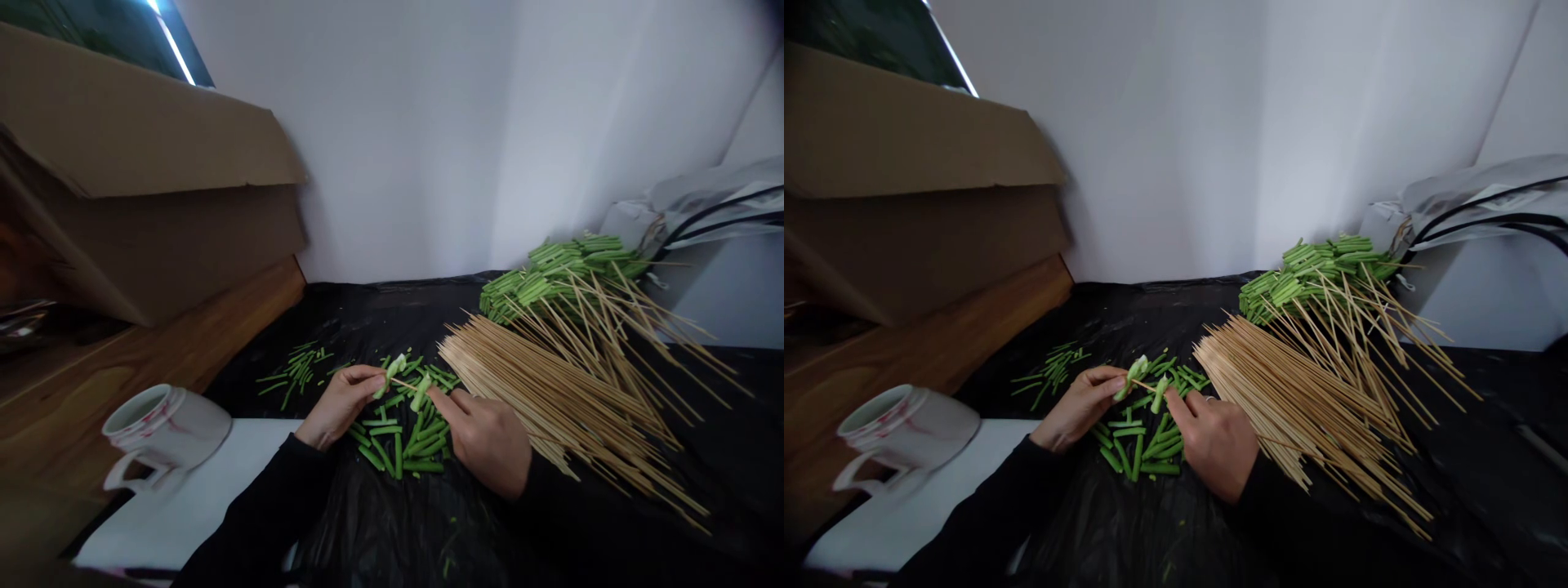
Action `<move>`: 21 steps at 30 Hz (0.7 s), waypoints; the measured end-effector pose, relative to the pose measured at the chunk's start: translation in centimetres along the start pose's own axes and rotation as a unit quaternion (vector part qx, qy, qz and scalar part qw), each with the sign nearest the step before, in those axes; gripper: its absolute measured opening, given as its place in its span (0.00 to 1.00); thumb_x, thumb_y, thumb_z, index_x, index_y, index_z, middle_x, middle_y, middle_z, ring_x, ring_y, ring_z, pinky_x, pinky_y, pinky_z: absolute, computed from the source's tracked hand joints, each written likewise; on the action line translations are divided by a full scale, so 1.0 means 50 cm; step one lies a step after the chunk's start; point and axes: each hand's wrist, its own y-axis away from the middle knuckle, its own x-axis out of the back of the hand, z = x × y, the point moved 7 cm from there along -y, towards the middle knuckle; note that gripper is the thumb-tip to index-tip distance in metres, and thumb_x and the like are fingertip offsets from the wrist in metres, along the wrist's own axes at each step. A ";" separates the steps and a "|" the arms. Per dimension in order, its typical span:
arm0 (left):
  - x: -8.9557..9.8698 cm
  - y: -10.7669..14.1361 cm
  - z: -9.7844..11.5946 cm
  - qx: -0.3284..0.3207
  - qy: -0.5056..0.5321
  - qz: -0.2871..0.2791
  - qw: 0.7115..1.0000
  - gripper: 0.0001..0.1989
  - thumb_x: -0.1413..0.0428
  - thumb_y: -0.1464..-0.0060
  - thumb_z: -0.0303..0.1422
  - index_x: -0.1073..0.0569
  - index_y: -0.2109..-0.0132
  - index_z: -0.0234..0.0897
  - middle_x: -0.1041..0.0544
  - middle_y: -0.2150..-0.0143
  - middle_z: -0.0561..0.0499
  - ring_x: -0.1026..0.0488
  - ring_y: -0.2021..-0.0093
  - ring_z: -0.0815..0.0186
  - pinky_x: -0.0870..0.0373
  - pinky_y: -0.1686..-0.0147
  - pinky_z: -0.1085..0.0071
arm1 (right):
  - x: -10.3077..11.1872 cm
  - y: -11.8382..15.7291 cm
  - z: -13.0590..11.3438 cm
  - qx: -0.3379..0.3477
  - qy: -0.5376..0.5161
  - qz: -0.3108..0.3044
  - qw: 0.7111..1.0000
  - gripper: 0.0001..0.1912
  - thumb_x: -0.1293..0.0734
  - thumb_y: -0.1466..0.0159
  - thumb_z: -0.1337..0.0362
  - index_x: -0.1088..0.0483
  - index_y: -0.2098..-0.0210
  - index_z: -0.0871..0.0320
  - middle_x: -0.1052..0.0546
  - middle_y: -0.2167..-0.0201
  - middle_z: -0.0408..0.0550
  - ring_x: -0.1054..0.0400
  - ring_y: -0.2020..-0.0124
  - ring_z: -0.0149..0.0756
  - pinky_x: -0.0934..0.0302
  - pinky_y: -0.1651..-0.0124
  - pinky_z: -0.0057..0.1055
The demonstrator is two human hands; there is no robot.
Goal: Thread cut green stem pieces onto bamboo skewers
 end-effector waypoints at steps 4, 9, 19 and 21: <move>-0.014 0.003 -0.002 -0.004 0.022 -0.026 0.999 0.10 0.31 0.60 0.31 0.20 0.68 0.31 0.25 0.76 0.52 0.32 0.74 0.74 0.35 0.70 0.77 | -0.002 0.000 -0.002 -0.013 -0.003 -0.002 1.000 0.22 0.40 0.38 0.71 0.34 0.44 0.60 0.29 0.73 0.43 0.40 0.79 0.30 0.56 0.74 0.33; -0.021 0.006 -0.001 0.006 0.038 -0.043 0.998 0.10 0.32 0.60 0.31 0.21 0.69 0.31 0.27 0.77 0.53 0.33 0.75 0.73 0.37 0.71 0.76 | -0.002 -0.002 0.001 -0.021 -0.030 0.013 0.999 0.16 0.44 0.36 0.74 0.31 0.53 0.61 0.29 0.74 0.43 0.40 0.77 0.31 0.57 0.73 0.33; -0.046 0.014 -0.021 0.024 -0.036 -0.084 0.996 0.11 0.31 0.62 0.32 0.20 0.69 0.32 0.23 0.75 0.51 0.31 0.75 0.72 0.38 0.70 0.75 | -0.015 0.002 -0.018 -0.004 -0.064 -0.007 0.998 0.09 0.42 0.36 0.72 0.32 0.58 0.60 0.29 0.73 0.43 0.38 0.76 0.32 0.54 0.72 0.33; -0.047 0.012 -0.021 0.011 -0.055 -0.088 0.995 0.10 0.31 0.60 0.32 0.20 0.69 0.32 0.23 0.74 0.50 0.31 0.74 0.72 0.38 0.70 0.75 | -0.019 0.003 -0.019 -0.001 -0.065 -0.017 0.998 0.09 0.42 0.36 0.72 0.33 0.59 0.61 0.29 0.73 0.44 0.38 0.76 0.33 0.54 0.72 0.33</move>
